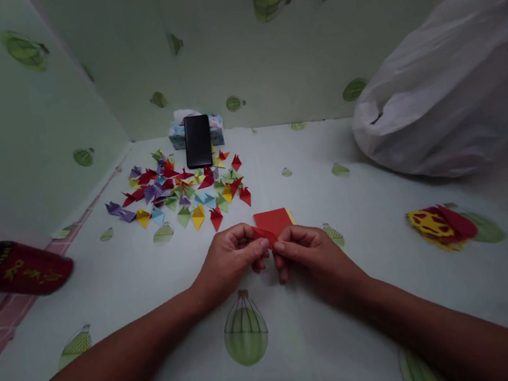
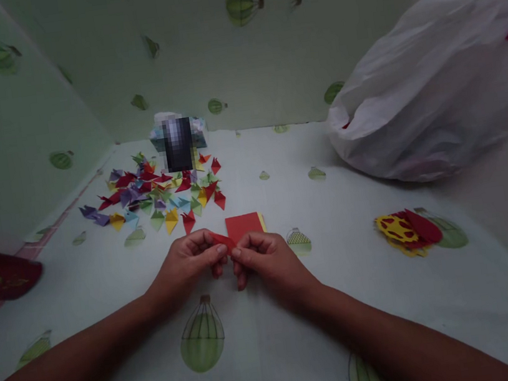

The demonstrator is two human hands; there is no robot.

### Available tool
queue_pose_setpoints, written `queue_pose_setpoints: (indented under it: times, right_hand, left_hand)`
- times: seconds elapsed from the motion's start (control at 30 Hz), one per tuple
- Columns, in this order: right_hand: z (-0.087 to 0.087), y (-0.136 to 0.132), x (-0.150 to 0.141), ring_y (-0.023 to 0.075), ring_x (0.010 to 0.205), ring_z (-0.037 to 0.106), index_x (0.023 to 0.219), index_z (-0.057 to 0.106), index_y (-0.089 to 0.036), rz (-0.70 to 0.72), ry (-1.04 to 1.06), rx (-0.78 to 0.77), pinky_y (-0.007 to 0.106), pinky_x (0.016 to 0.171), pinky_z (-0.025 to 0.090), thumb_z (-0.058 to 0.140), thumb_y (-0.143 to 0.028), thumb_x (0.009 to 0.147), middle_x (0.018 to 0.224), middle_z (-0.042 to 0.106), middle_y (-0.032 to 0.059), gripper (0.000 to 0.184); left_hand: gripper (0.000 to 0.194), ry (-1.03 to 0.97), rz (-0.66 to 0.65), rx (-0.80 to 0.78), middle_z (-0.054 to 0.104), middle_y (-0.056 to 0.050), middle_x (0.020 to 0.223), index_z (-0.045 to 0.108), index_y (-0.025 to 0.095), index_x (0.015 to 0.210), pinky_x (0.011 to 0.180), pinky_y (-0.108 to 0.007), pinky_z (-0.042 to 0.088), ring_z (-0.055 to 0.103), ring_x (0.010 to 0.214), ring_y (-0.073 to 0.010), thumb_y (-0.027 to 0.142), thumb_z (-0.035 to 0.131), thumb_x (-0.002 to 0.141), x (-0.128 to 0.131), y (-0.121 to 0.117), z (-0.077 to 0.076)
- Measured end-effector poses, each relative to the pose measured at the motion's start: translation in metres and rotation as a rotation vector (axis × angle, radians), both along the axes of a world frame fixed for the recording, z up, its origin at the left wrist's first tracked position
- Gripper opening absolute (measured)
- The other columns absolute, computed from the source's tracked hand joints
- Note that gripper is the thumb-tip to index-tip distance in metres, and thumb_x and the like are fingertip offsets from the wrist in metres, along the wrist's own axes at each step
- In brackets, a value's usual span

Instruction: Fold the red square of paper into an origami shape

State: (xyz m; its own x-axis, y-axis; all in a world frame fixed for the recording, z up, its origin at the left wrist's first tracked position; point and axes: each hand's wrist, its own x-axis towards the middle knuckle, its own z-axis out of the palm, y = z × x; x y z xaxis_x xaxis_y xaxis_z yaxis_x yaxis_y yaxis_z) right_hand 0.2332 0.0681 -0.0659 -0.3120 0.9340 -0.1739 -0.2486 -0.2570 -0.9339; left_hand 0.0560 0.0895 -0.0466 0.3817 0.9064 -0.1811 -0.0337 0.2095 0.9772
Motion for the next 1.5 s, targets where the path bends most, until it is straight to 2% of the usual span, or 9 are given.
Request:
queue_pose_setpoints:
  times: [0.17,0.3,0.4,0.53,0.7,0.9,1.27,1.5]
  right_hand:
    - [-0.0042,0.0011,-0.0007,0.0108,0.053,0.063,0.073,0.062,-0.016,0.065,0.067,-0.029,0.025,0.058,0.050,0.074,-0.033,0.086,0.066,0.068,-0.0008,0.025]
    - [-0.0047,0.0014,-0.0016,0.0100,0.055,0.063,0.081,0.063,-0.017,0.029,0.059,-0.005,0.024,0.060,0.050,0.074,-0.035,0.087,0.068,0.067,-0.0021,0.022]
    - [-0.0047,0.0017,-0.0014,0.0098,0.056,0.062,0.078,0.063,-0.016,0.034,0.080,0.007,0.024,0.061,0.049,0.074,-0.033,0.088,0.066,0.066,-0.0021,0.022]
    - [-0.0048,0.0020,-0.0005,0.0097,0.057,0.062,0.076,0.063,-0.015,0.085,0.097,0.018,0.023,0.061,0.048,0.069,-0.032,0.092,0.065,0.067,-0.0002,0.024]
    - [-0.0059,0.0017,-0.0010,0.0107,0.059,0.062,0.081,0.063,-0.016,0.055,0.106,0.017,0.025,0.063,0.049,0.070,-0.033,0.091,0.069,0.069,0.0002,0.021]
    - [-0.0085,0.0024,0.0004,0.0106,0.059,0.060,0.080,0.062,-0.016,0.054,0.076,0.036,0.025,0.064,0.047,0.068,-0.033,0.093,0.066,0.067,-0.0007,0.022]
    - [-0.0029,0.0027,0.0010,0.0109,0.059,0.056,0.074,0.059,-0.017,0.084,-0.078,0.089,0.025,0.062,0.040,0.067,-0.035,0.092,0.061,0.064,-0.0014,0.026]
    - [-0.0016,0.0029,0.0001,0.0101,0.061,0.053,0.076,0.062,-0.017,0.045,-0.077,0.083,0.025,0.062,0.041,0.071,-0.038,0.087,0.069,0.062,-0.0018,0.025]
  left_hand:
    - [0.023,0.030,0.000,0.046,0.057,0.004,0.059,0.056,0.016,0.072,0.054,-0.022,0.041,0.050,0.052,-0.0075,0.033,0.068,0.080,-0.0008,0.0011,0.0009]
    - [0.021,0.086,-0.055,0.062,0.056,0.004,0.061,0.054,0.016,0.071,0.049,-0.021,0.038,0.047,0.050,-0.0068,0.031,0.067,0.078,-0.0017,0.0019,0.0006]
    - [0.019,0.105,-0.092,0.085,0.058,0.003,0.061,0.055,0.016,0.072,0.049,-0.020,0.038,0.047,0.050,-0.0068,0.031,0.064,0.080,-0.0016,0.0004,0.0001]
    - [0.024,0.117,-0.100,0.126,0.057,0.003,0.061,0.054,0.016,0.072,0.051,-0.021,0.040,0.048,0.051,-0.0073,0.035,0.061,0.085,-0.0022,-0.0013,0.0001]
    - [0.024,0.137,-0.111,0.157,0.056,0.003,0.063,0.055,0.016,0.070,0.052,-0.021,0.040,0.049,0.053,-0.0074,0.033,0.062,0.085,-0.0036,-0.0013,0.0013]
    - [0.019,0.091,-0.029,0.116,0.057,0.004,0.067,0.059,0.014,0.086,0.057,-0.023,0.044,0.055,0.056,-0.0085,0.032,0.064,0.082,-0.0024,0.0005,-0.0002]
    - [0.015,0.081,0.004,0.122,0.059,0.003,0.064,0.064,0.014,0.088,0.056,-0.022,0.045,0.055,0.056,-0.0087,0.025,0.067,0.078,-0.0020,0.0016,0.0017]
    - [0.017,0.102,0.011,0.125,0.062,0.002,0.067,0.065,0.014,0.086,0.056,-0.022,0.046,0.056,0.056,-0.0091,0.029,0.069,0.079,-0.0021,0.0012,0.0002]
